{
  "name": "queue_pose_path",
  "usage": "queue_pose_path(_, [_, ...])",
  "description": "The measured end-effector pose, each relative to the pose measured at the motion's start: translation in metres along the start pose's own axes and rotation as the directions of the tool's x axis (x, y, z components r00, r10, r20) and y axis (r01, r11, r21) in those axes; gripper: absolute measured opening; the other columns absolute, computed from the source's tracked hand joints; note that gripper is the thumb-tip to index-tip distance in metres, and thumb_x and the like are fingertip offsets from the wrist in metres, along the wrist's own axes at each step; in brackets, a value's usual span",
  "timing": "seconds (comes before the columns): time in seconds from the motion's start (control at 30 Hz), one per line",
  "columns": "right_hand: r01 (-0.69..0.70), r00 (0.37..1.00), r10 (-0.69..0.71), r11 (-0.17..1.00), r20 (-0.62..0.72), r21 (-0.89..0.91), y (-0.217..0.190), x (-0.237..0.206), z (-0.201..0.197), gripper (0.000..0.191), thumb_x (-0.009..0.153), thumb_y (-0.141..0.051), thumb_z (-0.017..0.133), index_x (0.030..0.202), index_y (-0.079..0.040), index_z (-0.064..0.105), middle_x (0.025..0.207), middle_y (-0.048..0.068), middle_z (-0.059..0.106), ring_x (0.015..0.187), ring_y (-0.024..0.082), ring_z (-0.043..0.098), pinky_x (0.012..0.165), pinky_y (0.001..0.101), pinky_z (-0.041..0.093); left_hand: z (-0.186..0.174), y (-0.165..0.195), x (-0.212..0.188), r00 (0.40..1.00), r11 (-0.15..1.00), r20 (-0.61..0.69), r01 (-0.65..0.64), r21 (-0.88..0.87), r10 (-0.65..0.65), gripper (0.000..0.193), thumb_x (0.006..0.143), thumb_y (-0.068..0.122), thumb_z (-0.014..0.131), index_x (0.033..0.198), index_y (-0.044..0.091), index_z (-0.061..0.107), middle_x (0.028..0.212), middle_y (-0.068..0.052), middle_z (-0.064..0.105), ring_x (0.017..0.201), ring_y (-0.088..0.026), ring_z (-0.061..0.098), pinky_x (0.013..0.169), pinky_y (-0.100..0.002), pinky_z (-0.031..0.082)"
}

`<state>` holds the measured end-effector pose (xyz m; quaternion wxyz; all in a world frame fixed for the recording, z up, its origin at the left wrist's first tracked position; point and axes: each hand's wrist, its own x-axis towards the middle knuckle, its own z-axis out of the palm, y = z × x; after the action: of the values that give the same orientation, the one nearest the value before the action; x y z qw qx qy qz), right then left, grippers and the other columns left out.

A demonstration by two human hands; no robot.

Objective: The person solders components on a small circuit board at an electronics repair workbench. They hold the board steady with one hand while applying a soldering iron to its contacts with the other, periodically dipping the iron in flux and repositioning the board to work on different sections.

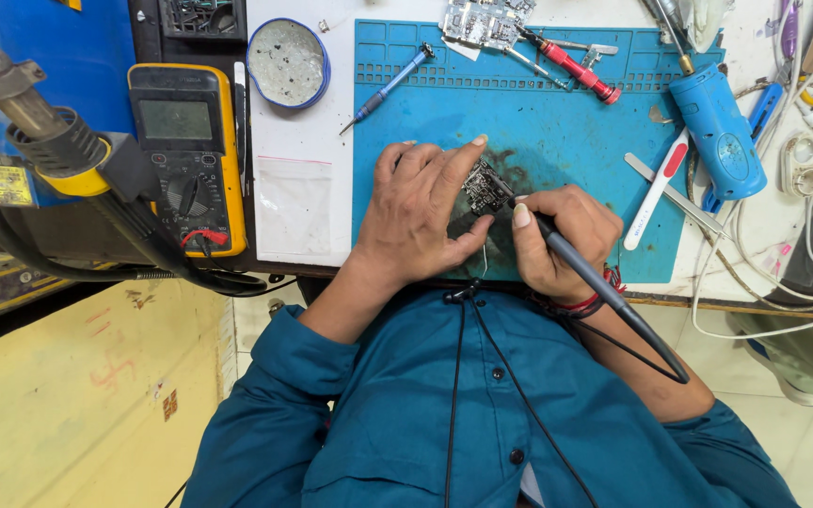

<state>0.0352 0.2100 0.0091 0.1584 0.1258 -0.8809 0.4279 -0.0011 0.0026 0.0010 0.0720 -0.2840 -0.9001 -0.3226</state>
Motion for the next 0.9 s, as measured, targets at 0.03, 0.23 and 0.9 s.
queue_pose_path(0.03, [0.008, 1.000, -0.008, 1.000, -0.002, 0.002, 0.0003, 0.0003, 0.0002, 0.006, 0.097, -0.004, 0.072, 0.096, -0.002, 0.067, 0.084, 0.012, 0.069, 0.069, 0.026, 0.066, 0.062, 0.0348, 0.049, 0.0000, -0.0001, 0.0001, 1.000, 1.000, -0.002, 0.000, 0.000, 0.000, 0.082, 0.086, 0.041, 0.080, 0.151, 0.007, 0.044, 0.124, -0.009, 0.063, 0.118, -0.028, 0.055, 0.114, -0.050, 0.035])
queue_pose_path(0.23, [0.008, 1.000, -0.008, 1.000, -0.004, 0.005, -0.0001, 0.0009, -0.0003, 0.006, 0.098, -0.004, 0.072, 0.097, -0.002, 0.066, 0.084, 0.012, 0.069, 0.069, 0.026, 0.065, 0.060, 0.0338, 0.048, -0.0002, -0.0005, 0.0003, 1.000, 1.000, 0.003, 0.000, -0.007, 0.000, 0.081, 0.086, 0.040, 0.080, 0.151, 0.007, 0.044, 0.125, -0.010, 0.064, 0.118, -0.028, 0.055, 0.114, -0.049, 0.035])
queue_pose_path(0.9, [-0.026, 0.999, 0.026, 1.000, -0.031, 0.010, 0.0025, -0.0030, 0.0003, 0.006, 0.098, -0.005, 0.072, 0.097, -0.001, 0.068, 0.085, 0.013, 0.068, 0.070, 0.025, 0.066, 0.061, 0.0321, 0.049, -0.0016, 0.0012, 0.0004, 1.000, 1.000, 0.005, -0.004, 0.004, 0.004, 0.081, 0.087, 0.041, 0.080, 0.151, 0.007, 0.045, 0.121, -0.009, 0.064, 0.117, -0.028, 0.055, 0.113, -0.049, 0.035])
